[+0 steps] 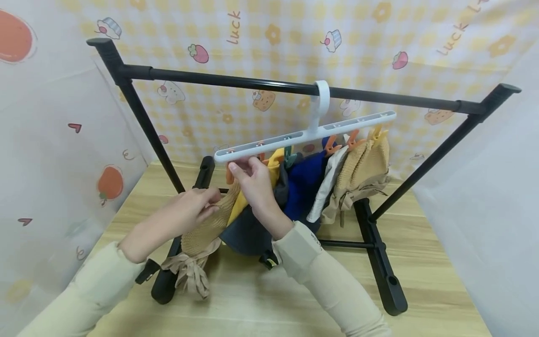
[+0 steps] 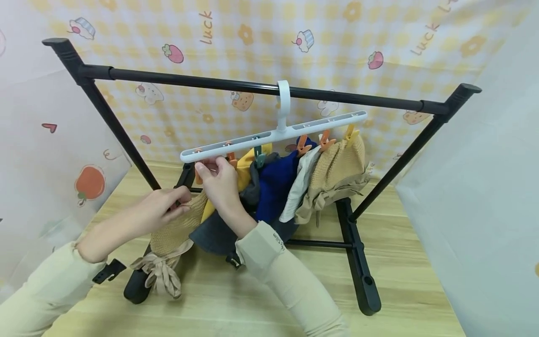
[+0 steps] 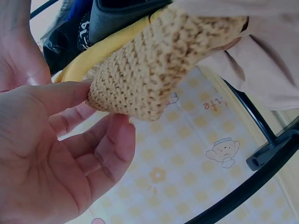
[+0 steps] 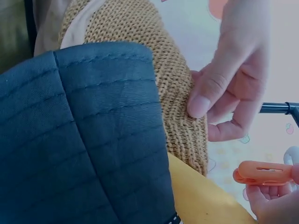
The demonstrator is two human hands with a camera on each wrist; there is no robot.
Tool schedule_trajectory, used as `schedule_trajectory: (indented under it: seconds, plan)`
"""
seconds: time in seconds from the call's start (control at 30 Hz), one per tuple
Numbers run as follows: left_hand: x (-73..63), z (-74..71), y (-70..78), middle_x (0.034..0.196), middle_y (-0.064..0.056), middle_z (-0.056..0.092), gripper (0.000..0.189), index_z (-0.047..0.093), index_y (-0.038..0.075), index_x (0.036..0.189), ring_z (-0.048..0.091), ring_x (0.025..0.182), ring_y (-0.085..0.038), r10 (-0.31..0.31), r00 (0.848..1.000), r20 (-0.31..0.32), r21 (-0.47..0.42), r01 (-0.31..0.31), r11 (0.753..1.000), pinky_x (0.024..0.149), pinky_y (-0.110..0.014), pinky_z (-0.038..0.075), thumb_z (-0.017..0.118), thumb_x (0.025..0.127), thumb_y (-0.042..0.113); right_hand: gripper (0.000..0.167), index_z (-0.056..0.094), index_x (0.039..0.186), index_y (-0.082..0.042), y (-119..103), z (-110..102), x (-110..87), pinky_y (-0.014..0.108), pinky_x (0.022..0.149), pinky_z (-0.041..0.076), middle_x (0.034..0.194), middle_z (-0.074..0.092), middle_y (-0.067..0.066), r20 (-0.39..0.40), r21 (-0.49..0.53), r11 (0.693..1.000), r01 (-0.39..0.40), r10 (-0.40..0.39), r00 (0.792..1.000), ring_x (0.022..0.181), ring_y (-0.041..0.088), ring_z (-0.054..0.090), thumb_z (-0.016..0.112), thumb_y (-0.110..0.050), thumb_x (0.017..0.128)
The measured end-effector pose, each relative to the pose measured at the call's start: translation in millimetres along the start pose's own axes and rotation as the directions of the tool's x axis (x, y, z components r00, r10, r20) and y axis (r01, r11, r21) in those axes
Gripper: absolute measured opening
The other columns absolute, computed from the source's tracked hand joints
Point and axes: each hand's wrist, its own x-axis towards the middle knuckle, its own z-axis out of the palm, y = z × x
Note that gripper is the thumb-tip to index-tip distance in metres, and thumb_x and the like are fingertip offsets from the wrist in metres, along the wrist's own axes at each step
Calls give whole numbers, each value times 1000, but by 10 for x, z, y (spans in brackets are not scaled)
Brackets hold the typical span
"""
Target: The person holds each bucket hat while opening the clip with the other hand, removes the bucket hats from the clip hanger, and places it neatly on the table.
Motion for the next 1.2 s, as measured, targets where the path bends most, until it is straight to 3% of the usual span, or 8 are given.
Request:
schedule_trajectory:
  seconds: [0.2,0.33,0.6,1.03,1.2]
  plan:
    - [8,-23,-17,76,-1,64,19,57,1,100,53,59,-7,-131,990,42,-59,133,989,53,-23,44,64,88,14,32,52,123,1,-40,-58,-6,35,97,45,123,57,17,80,-10,999,-37,37,996,115,24,55,56,-5,92]
    - [17,-25,-20,74,-2,65,18,61,-1,98,53,59,-8,-168,985,35,-75,171,982,53,-24,44,65,86,12,34,50,125,1,-50,-92,-10,36,100,44,126,56,16,122,-1,998,-57,57,991,118,24,54,55,-5,92]
    - [-7,-134,23,67,-1,60,4,63,4,88,50,57,-10,-185,979,-81,-41,182,982,52,-25,41,65,86,8,37,48,128,1,-56,-126,-4,35,101,42,130,53,15,159,-8,997,-81,81,984,122,24,51,55,-5,92]
    - [-162,-411,-6,71,-2,57,5,58,7,85,52,62,-14,-153,976,-156,61,165,984,54,-29,41,63,87,7,36,49,127,1,-60,-129,-7,32,100,43,128,55,15,181,-12,996,-84,84,980,120,22,52,55,-6,92]
    - [-304,-568,-76,77,-3,65,5,62,10,89,62,69,-18,-177,968,-176,121,199,972,56,-37,47,65,86,13,36,49,128,-1,-46,-147,-7,33,101,43,128,56,14,178,-18,996,-84,86,980,119,22,53,55,-6,92]
